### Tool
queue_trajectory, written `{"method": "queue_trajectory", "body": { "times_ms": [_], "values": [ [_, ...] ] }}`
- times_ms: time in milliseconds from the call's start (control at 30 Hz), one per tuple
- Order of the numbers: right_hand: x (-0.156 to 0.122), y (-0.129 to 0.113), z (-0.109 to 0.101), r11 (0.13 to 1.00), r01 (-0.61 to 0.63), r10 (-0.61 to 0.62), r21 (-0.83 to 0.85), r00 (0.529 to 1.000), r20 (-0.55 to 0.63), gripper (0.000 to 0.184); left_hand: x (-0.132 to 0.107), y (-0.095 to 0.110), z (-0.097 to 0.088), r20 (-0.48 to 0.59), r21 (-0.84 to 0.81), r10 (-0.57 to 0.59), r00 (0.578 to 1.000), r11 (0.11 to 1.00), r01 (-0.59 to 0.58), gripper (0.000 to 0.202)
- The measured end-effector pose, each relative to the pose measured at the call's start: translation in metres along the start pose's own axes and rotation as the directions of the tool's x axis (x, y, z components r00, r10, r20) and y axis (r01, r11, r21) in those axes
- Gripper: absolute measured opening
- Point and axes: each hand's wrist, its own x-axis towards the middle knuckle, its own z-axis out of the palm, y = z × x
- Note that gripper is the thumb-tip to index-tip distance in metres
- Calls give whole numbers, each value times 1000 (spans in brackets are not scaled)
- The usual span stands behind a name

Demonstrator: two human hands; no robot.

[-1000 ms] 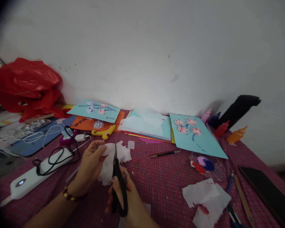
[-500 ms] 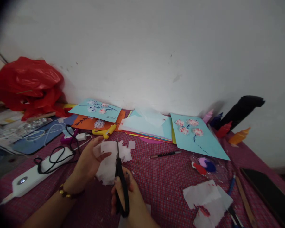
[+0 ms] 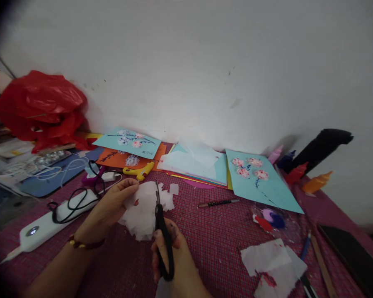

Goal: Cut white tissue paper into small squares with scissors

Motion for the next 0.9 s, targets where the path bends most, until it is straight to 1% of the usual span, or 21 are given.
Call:
{"method": "queue_trajectory", "body": {
  "times_ms": [133,167,233,333,433,500,533,667,733,800,900],
  "values": [
    [2,0,-9,997,-18,14,76,998,57,55,2,0,1,-6,-114,10,1000,993,-10,37],
    [2,1,-13,995,-31,25,93,998,65,58,3,0,0,-17,-143,22,1000,989,-25,39],
    [4,4,-23,994,-47,39,102,996,80,62,5,1,-1,-63,-193,79,995,977,-90,39],
    [5,6,-36,996,-78,71,36,985,157,63,8,3,-3,-141,-223,175,974,953,-204,36],
    [4,5,-39,990,-123,136,-69,961,239,70,9,5,-4,-155,-217,218,964,944,-248,36],
    [1,3,-37,985,-131,155,-111,955,254,76,8,4,-3,-149,-208,224,963,945,-252,36],
    [0,2,-34,985,-118,149,-129,955,256,75,8,3,-2,-143,-203,222,965,947,-248,36],
    [-3,-1,-29,977,3,53,-213,965,257,54,3,-5,5,-86,-171,180,980,966,-193,36],
    [-2,-1,-29,975,37,19,-221,969,248,48,1,-10,9,-61,-148,152,986,976,-160,37],
    [-1,0,-29,980,24,19,-198,977,212,51,0,-14,11,-44,-123,131,990,983,-135,37],
    [2,2,-28,987,-11,33,-161,990,139,60,-1,-17,14,-27,-85,126,992,988,-128,35]
  ]
}}
